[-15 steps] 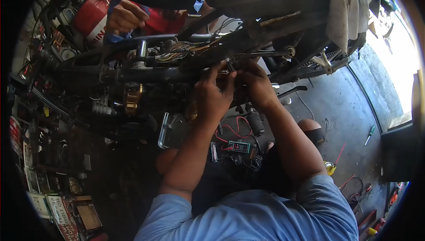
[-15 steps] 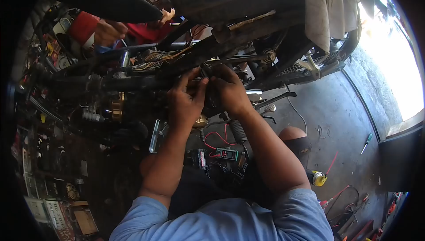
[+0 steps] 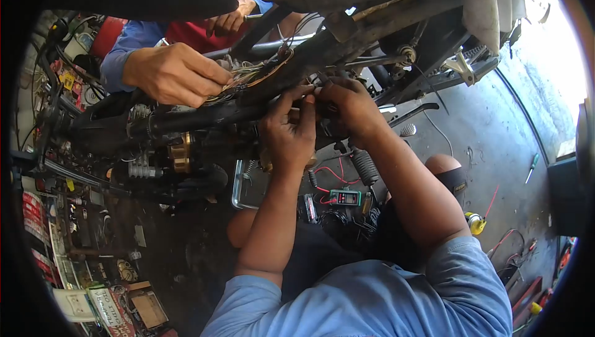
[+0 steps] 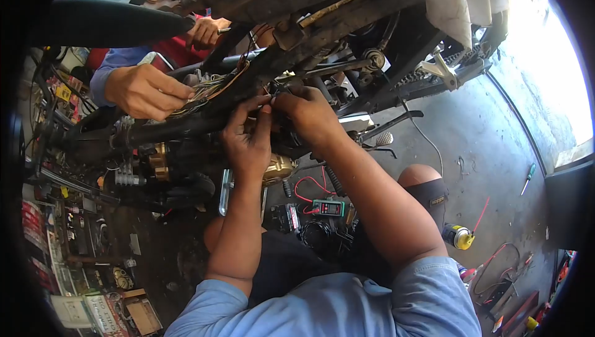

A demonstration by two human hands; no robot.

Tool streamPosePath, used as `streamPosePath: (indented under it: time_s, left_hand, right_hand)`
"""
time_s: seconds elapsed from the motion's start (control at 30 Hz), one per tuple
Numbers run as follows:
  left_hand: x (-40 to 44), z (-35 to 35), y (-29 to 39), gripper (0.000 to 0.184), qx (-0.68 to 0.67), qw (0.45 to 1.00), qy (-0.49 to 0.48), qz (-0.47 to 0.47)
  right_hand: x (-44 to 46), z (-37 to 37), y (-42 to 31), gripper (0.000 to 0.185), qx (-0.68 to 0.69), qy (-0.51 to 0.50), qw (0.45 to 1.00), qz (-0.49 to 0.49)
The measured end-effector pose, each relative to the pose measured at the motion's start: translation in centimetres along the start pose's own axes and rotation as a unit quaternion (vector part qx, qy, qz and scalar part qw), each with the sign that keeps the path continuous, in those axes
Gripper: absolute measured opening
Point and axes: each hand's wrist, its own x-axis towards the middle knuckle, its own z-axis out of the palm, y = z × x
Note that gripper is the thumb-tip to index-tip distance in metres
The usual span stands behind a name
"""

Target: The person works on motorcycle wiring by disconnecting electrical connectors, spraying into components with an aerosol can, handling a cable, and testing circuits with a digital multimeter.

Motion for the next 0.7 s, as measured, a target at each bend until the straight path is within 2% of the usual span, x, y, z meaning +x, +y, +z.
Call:
streamPosePath:
  time_s: [0.07,0.3,0.37,0.5,0.6,0.67,0.7]
  left_hand:
    - [0.1,0.2,0.6,0.014,-0.123,0.99,0.001,-0.062]
    - [-0.1,0.9,1.1,0.013,-0.202,0.972,0.012,-0.12]
    - [-0.2,1.2,1.1,0.016,-0.259,0.951,0.035,-0.167]
    - [0.2,1.1,1.6,0.018,-0.296,0.936,0.052,-0.186]
    - [0.2,0.9,1.2,0.016,-0.319,0.931,0.047,-0.172]
    - [0.2,0.6,1.0,0.021,-0.367,0.915,0.028,-0.165]
    - [0.2,0.2,1.0,0.021,-0.368,0.915,0.03,-0.165]
  right_hand:
    - [0.0,0.1,-0.4,0.013,0.057,-0.036,0.997,0.032]
    - [0.2,0.2,0.0,0.014,0.124,-0.053,0.99,0.033]
    - [0.2,0.6,0.6,0.014,0.128,-0.016,0.992,-0.016]
    - [-1.1,0.8,1.8,0.015,0.113,-0.008,0.993,-0.011]
    - [-2.5,-0.8,2.1,0.016,0.112,-0.045,0.992,0.029]
    - [-2.0,-2.6,3.1,0.018,0.159,-0.16,0.97,0.087]
    - [-2.2,-2.5,3.0,0.018,0.158,-0.161,0.97,0.088]
